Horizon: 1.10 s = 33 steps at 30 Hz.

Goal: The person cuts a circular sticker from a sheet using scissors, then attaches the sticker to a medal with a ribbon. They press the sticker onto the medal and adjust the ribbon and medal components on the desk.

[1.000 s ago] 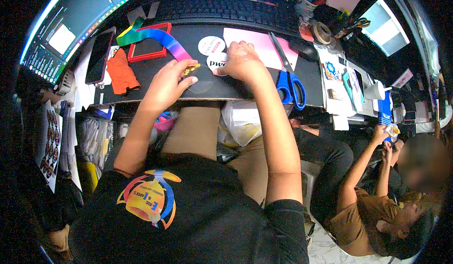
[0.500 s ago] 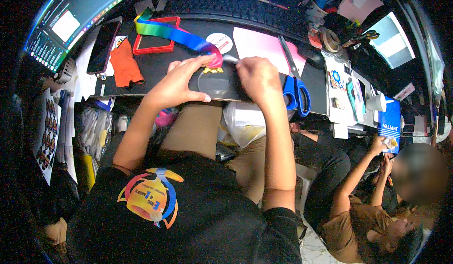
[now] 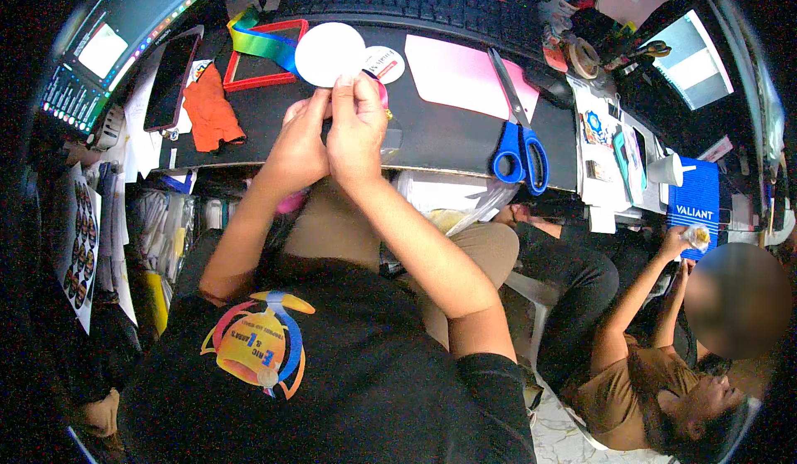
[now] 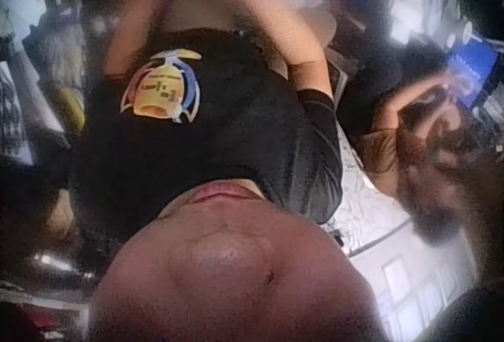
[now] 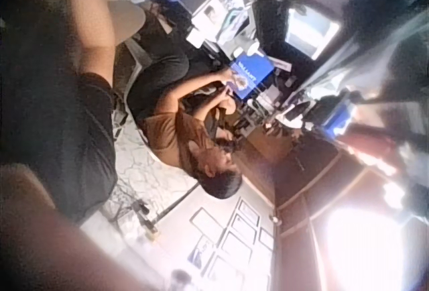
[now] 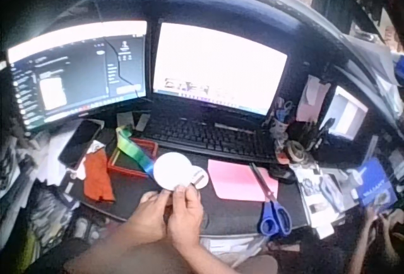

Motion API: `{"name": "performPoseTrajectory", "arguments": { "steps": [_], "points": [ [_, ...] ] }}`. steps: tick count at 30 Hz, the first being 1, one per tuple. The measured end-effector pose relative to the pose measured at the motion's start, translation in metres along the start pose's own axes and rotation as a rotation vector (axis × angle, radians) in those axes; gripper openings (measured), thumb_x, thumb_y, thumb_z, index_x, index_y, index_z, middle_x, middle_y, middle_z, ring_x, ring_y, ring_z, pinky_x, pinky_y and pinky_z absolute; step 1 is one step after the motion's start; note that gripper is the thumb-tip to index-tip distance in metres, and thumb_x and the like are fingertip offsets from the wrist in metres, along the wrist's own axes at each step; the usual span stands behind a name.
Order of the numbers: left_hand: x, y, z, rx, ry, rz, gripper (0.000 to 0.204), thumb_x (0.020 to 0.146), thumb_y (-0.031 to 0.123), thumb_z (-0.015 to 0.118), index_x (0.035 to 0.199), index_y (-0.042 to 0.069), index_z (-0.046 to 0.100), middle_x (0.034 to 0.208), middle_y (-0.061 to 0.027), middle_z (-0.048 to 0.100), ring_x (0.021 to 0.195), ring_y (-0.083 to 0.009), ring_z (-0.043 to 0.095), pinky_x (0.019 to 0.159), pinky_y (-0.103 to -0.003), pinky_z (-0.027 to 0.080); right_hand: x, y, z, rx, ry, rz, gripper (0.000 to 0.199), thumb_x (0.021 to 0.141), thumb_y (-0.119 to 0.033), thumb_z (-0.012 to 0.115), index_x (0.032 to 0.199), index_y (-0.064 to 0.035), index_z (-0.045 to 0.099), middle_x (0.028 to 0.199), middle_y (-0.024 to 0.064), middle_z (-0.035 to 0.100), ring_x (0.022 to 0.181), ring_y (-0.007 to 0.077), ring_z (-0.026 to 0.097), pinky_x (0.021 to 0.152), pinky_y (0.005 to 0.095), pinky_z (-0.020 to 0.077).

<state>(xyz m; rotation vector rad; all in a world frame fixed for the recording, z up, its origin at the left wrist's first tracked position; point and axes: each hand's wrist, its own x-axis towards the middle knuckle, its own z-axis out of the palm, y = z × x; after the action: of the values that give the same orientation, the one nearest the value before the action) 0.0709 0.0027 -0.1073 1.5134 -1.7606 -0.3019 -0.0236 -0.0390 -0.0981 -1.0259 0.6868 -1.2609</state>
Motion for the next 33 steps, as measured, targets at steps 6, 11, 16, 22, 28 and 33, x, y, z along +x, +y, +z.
{"name": "performPoseTrajectory", "arguments": {
  "steps": [6,11,16,22,28,33],
  "points": [
    [-0.001,0.006,-0.010,-0.300,0.106,0.006,0.091,0.071,0.011,0.082,0.148,0.005,0.035,0.127,-0.0184,0.060,0.120,-0.0354,0.059,0.109,-0.047,0.037,-0.040,-0.055,-0.031,0.085,-0.021,0.063,0.025,0.099,-0.013,0.062,0.117,0.0028,0.066,0.109,0.0074,0.065,0.105,0.0171,0.061,0.089,0.0333,0.0519],
    [-0.003,0.025,-0.035,-0.989,-0.076,-0.433,0.040,0.097,0.012,0.062,0.134,0.000,0.054,0.115,-0.0097,0.068,0.098,-0.0141,0.068,0.074,-0.023,0.057,-0.036,-0.066,-0.084,-1.343,0.064,-0.842,0.048,0.073,0.004,0.071,0.120,-0.0089,0.070,0.082,0.0086,0.057,0.074,0.0241,0.058,0.063,0.0353,0.0488],
    [-0.006,0.047,-0.010,-1.160,-0.067,-0.422,0.032,0.094,0.010,0.064,0.124,0.000,0.059,0.107,-0.0059,0.070,0.085,-0.0073,0.067,0.059,-0.018,0.053,-0.070,-0.049,-0.080,-1.242,-0.014,-0.840,0.056,0.071,0.014,0.063,0.120,-0.0117,0.072,0.088,0.0102,0.057,0.078,0.0234,0.057,0.071,0.0332,0.0501],
    [-0.024,0.073,0.009,-1.029,-0.284,-0.399,0.024,0.091,0.008,0.071,0.112,0.001,0.062,0.093,-0.0023,0.069,0.077,-0.0033,0.063,0.055,-0.016,0.045,-0.105,-0.080,-0.104,-0.250,0.088,0.021,0.045,0.097,-0.009,0.061,0.140,0.0013,0.050,0.111,0.0088,0.065,0.096,0.0139,0.064,0.078,0.0279,0.0553],
    [-0.030,0.096,0.052,-1.378,-0.325,-0.240,0.053,0.093,0.012,0.065,0.140,0.000,0.042,0.131,-0.0128,0.055,0.122,-0.0186,0.053,0.107,-0.035,0.041,-0.128,-0.093,-0.115,-0.013,0.177,0.132,0.019,0.095,-0.009,0.063,0.110,0.0013,0.058,0.087,0.0127,0.069,0.065,0.0164,0.066,0.059,0.0266,0.0560],
    [-0.031,0.114,0.071,-1.598,-0.394,-0.441,0.055,0.099,0.021,0.056,0.145,-0.004,0.040,0.134,-0.0197,0.056,0.101,-0.0182,0.064,0.073,-0.028,0.055,-0.135,-0.097,-0.120,-1.171,0.154,0.112,0.024,0.091,-0.018,0.066,0.100,0.0026,0.060,0.076,0.0148,0.064,0.069,0.0319,0.064,0.061,0.0411,0.0509]
  ]
}}
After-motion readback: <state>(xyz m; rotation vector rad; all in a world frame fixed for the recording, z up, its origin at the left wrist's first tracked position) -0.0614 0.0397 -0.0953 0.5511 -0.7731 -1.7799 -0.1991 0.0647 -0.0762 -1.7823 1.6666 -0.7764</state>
